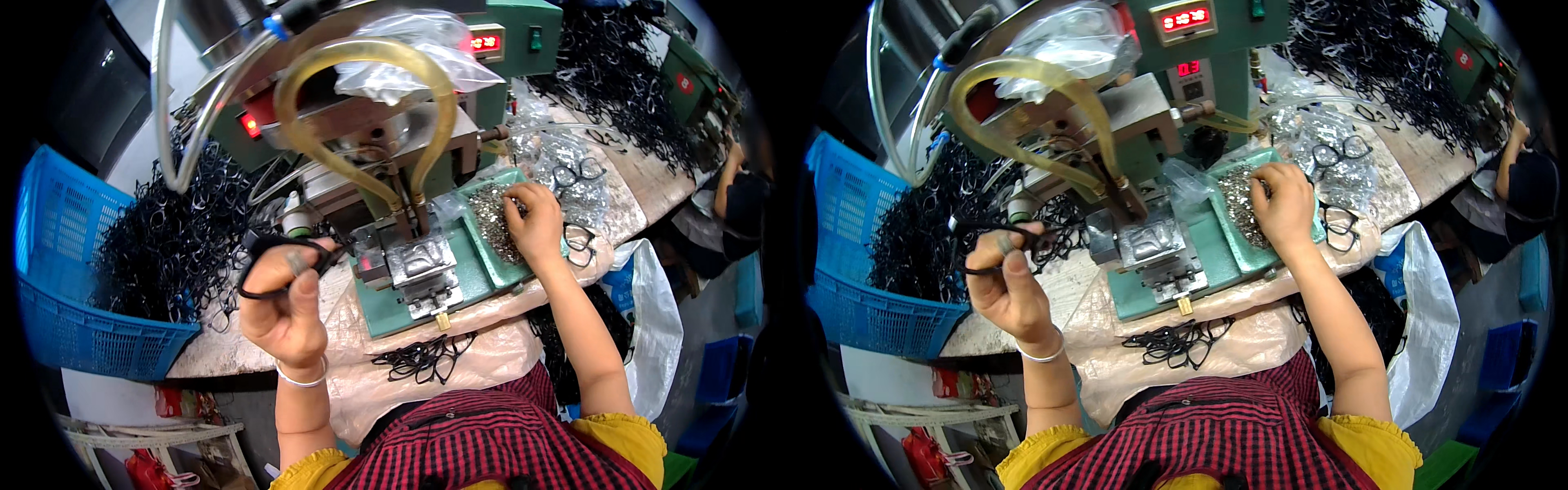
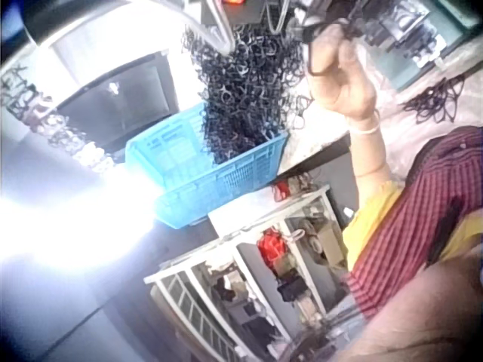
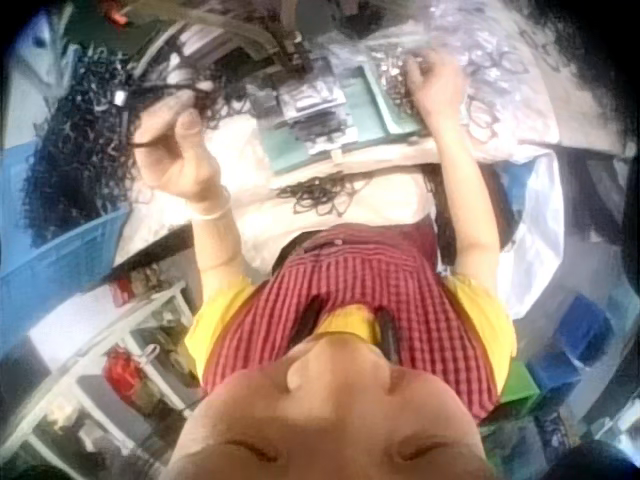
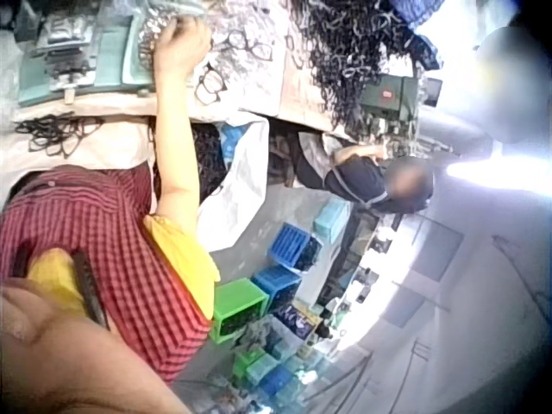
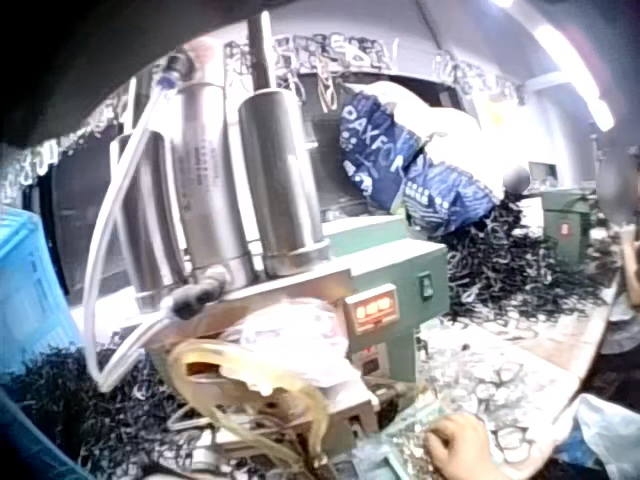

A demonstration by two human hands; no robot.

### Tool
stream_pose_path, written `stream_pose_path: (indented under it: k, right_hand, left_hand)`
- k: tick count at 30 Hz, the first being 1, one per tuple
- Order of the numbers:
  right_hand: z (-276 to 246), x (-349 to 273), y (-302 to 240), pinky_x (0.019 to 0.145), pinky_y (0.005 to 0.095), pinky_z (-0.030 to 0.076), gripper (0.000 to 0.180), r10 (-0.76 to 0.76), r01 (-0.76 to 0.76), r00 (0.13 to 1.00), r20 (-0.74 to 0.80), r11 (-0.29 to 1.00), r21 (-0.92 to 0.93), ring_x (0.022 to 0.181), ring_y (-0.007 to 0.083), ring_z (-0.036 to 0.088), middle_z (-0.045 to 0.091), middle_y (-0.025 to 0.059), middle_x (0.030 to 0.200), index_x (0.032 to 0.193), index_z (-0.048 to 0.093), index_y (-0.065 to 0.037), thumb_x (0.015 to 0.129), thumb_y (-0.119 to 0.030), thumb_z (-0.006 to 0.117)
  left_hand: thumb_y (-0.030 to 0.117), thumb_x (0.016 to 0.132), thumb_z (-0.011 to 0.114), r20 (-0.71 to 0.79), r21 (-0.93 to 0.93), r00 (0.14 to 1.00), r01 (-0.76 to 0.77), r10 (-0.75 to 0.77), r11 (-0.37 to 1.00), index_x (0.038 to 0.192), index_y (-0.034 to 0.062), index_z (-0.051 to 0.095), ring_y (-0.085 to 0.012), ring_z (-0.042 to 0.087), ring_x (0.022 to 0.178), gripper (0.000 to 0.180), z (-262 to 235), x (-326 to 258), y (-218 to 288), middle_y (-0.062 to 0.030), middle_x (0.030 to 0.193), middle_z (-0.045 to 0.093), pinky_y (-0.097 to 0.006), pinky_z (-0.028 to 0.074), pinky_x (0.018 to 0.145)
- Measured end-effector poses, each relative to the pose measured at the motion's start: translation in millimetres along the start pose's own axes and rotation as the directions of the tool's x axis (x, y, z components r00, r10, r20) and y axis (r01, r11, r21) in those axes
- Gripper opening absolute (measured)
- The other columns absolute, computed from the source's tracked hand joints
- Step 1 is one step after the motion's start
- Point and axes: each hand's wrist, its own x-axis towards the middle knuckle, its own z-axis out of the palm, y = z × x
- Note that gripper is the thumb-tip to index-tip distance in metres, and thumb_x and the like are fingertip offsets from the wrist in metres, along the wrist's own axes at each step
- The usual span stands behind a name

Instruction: The person repeatedly picks up black eyeglass frames and small metal screws, places each frame into a green press machine, and activates the press to attach the screws. Finished frames are set aside on the table. The process is repeated continuously with frames from a nearby pile.

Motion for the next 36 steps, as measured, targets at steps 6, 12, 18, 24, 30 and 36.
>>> stream_pose_path:
  k: [6, 12, 18, 24, 30, 36]
  right_hand:
    - [-14.8, -2.3, -19.8, 0.076, 0.0306, 0.05, 0.01, 0.218, -0.227, 0.974, 0.068, 0.952, 0.204, 0.081, 0.0206, 0.064, 0.069, 0.0082, 0.087, 0.09, 0.07, -0.003, 0.081, -0.007, 0.067]
    - [-14.6, 6.2, -88.9, 0.075, 0.0255, 0.05, 0.011, 0.139, -0.257, 0.965, 0.22, 0.645, 0.719, 0.083, 0.0139, 0.065, 0.069, 0.0064, 0.089, 0.092, 0.069, 0.0, 0.081, -0.001, 0.067]
    - [2.1, -10.2, -131.6, 0.081, 0.027, 0.048, 0.041, 0.2, -0.311, 0.948, 0.247, 0.43, 0.847, 0.089, 0.014, 0.065, 0.068, 0.0086, 0.09, 0.116, 0.054, 0.001, 0.078, 0.002, 0.07]
    - [-0.6, -10.0, -131.7, 0.091, 0.0267, 0.044, 0.044, 0.188, -0.311, 0.949, 0.254, 0.414, 0.855, 0.094, 0.0131, 0.063, 0.068, 0.0093, 0.096, 0.118, 0.049, 0.003, 0.079, 0.003, 0.069]
    - [2.0, -11.5, -135.9, 0.095, 0.0279, 0.042, 0.045, 0.211, -0.341, 0.935, 0.285, 0.312, 0.887, 0.1, 0.0138, 0.061, 0.069, 0.0084, 0.094, 0.119, 0.047, 0.002, 0.08, 0.004, 0.069]
    - [-8.2, -10.1, -143.5, 0.091, 0.0262, 0.044, 0.05, 0.262, -0.453, 0.882, 0.392, 0.243, 0.858, 0.097, 0.0135, 0.062, 0.068, 0.0082, 0.093, 0.124, 0.044, 0.003, 0.08, 0.006, 0.067]
  left_hand:
    - [0.011, 0.094, 0.058, -0.059, 0.185, 0.986, 0.164, -0.156, 0.969, 0.097, -0.0018, 0.054, -0.0244, 0.065, 0.08, 0.014, -30.3, -53.5, -6.2, -0.012, 0.088, 0.058, -0.035, 0.054, 0.073]
    - [0.015, 0.098, 0.052, -0.086, -0.013, 0.995, 0.046, -0.047, 0.999, 0.098, 0.0033, 0.049, -0.0196, 0.06, 0.075, 0.012, -20.9, -33.5, 18.3, -0.0172, 0.089, 0.06, -0.032, 0.056, 0.065]
    - [0.012, 0.097, 0.056, -0.04, 0.11, 0.996, 0.09, -0.086, 0.99, 0.1, -0.0003, 0.051, -0.0234, 0.064, 0.085, 0.014, 1.9, 18.7, 13.1, -0.0138, 0.093, 0.061, -0.035, 0.059, 0.068]
    - [0.009, 0.094, 0.06, -0.064, -0.12, 0.998, 0.01, -0.018, 0.993, 0.097, -0.004, 0.052, -0.0239, 0.066, 0.083, 0.015, -2.4, 22.6, -1.4, -0.0144, 0.093, 0.06, -0.035, 0.061, 0.063]
    - [0.007, 0.094, 0.06, -0.088, -0.123, 0.994, 0.051, -0.062, 0.991, 0.099, -0.0029, 0.054, -0.0235, 0.067, 0.084, 0.013, 1.5, 18.3, 3.4, -0.0141, 0.095, 0.062, -0.034, 0.06, 0.071]
    - [0.012, 0.097, 0.056, -0.055, -0.085, 0.996, 0.058, -0.063, 0.995, 0.105, -0.0008, 0.055, -0.0252, 0.067, 0.088, 0.015, 0.8, 20.7, 2.8, -0.0145, 0.101, 0.063, -0.038, 0.061, 0.067]
